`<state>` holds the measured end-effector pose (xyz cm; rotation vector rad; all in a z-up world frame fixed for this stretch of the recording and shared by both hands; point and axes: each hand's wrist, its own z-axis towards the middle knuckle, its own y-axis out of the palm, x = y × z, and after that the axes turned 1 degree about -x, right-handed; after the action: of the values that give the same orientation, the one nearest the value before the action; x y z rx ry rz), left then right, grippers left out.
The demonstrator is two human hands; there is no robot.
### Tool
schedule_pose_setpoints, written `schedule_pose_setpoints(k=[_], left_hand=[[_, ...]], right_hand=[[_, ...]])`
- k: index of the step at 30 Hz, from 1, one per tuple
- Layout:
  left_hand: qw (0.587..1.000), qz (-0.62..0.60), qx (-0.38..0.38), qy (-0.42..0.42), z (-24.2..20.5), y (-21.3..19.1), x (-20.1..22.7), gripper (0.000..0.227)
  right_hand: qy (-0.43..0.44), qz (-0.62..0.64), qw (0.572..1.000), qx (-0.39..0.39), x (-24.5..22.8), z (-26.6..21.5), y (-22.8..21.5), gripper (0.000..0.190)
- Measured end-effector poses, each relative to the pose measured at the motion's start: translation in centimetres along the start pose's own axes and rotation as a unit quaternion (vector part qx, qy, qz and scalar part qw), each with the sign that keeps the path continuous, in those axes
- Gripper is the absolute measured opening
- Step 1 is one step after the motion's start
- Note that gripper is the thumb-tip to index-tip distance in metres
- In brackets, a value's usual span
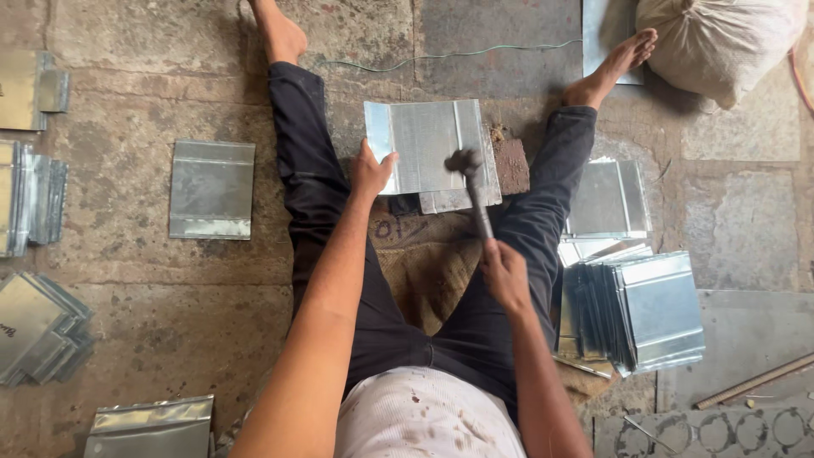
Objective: The person sits on the floor and uses a hammer to strike a rectangular metal sheet placed on a brick. They repeatedly hit the sheet to flatten or shape it, occasionally adjusting its position with their hands. Stacks of similar metal sheets are visible on the floor nearby.
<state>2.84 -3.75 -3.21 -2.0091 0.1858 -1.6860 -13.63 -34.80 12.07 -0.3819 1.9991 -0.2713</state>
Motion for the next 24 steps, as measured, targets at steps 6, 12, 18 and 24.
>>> schedule_pose_setpoints(k=[6, 12, 18, 24], left_hand=[[0.999, 0.016, 0.028, 0.009, -0.2, 0.5, -0.9, 0.085], [0.999, 0.028, 0.031, 0.009, -0.1, 1.0, -1.6, 0.078], [0.999, -0.014, -0.003, -0.035, -0.6, 0.8, -1.6, 0.073], [0.999, 0.001, -0.002, -0.047, -0.4, 1.2, -1.8, 0.077]], right_hand=[[-0.376, 0.304, 0.875, 0.036, -11.2, -6.0, -7.8, 0.060], [-0.580, 0.351, 0.726, 0.111, -9.8, -3.2, -8.8, 0.085], [-0.148, -0.097, 0.979, 0.105, 6.9, 3.0, 0.3, 0.056], [-0.044, 0.155, 0.981, 0.104, -0.1, -0.1, -4.4, 0.041]])
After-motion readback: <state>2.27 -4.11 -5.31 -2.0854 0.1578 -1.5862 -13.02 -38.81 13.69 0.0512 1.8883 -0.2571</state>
